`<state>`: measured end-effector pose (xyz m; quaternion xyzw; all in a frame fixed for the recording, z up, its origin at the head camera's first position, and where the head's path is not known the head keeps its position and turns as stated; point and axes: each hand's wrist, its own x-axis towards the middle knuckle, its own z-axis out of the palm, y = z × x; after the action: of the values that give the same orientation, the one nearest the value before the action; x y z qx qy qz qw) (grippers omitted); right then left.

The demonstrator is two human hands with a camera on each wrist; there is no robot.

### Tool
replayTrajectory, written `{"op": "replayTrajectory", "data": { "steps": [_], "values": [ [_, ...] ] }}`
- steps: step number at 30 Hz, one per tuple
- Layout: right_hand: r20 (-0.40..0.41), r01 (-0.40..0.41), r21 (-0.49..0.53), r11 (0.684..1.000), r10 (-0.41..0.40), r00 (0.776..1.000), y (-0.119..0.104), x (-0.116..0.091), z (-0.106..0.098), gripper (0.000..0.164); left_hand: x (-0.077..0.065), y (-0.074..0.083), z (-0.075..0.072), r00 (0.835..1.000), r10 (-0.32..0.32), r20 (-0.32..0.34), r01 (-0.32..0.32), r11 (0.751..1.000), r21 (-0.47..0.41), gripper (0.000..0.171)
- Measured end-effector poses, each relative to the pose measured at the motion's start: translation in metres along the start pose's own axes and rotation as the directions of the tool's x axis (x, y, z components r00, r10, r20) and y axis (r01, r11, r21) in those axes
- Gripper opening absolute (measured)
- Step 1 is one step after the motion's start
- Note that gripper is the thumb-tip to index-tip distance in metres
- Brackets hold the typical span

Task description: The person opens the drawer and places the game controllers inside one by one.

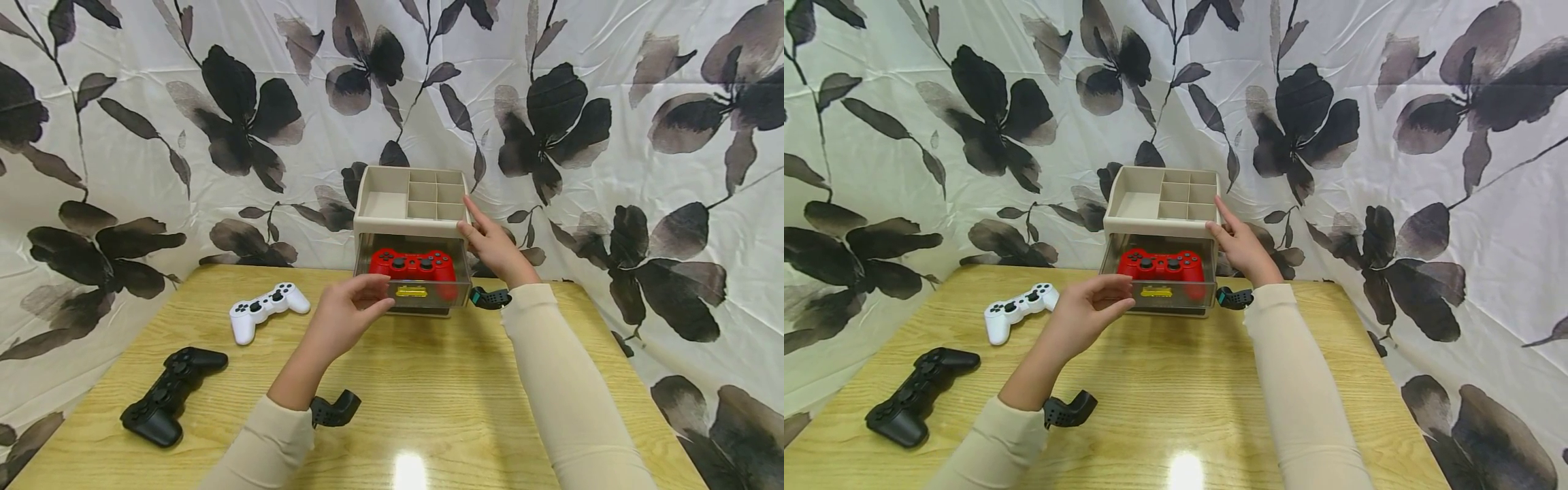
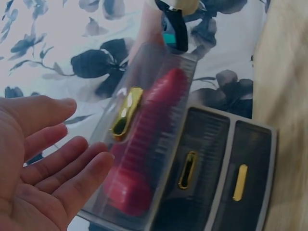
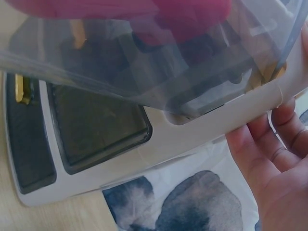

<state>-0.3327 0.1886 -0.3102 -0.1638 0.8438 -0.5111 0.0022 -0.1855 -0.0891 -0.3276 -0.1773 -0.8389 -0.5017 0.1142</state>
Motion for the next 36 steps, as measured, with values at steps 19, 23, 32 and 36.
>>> {"op": "replayTrajectory", "data": {
  "steps": [19,23,32,36],
  "values": [
    [0.021,0.005,0.045,0.999,-0.006,1.0,-0.031,-0.018,0.003,0.063,-0.003,-0.013,0.029,0.982,-0.128,-0.14,0.115,0.988,-0.101,0.021],
    [0.021,0.009,0.04,0.999,-0.01,1.0,-0.026,-0.014,0.002,0.063,-0.001,-0.015,0.036,0.968,-0.151,-0.202,0.112,0.975,-0.189,0.019],
    [-0.007,0.029,0.02,0.999,-0.028,1.0,0.001,0.0,0.002,0.064,0.001,-0.016,0.054,0.929,-0.229,-0.289,0.124,0.932,-0.341,0.018],
    [-0.009,0.017,0.022,1.0,-0.017,1.0,0.002,0.0,0.002,0.064,0.002,-0.014,0.063,0.905,-0.265,-0.333,0.125,0.913,-0.388,0.018]
  ]
}}
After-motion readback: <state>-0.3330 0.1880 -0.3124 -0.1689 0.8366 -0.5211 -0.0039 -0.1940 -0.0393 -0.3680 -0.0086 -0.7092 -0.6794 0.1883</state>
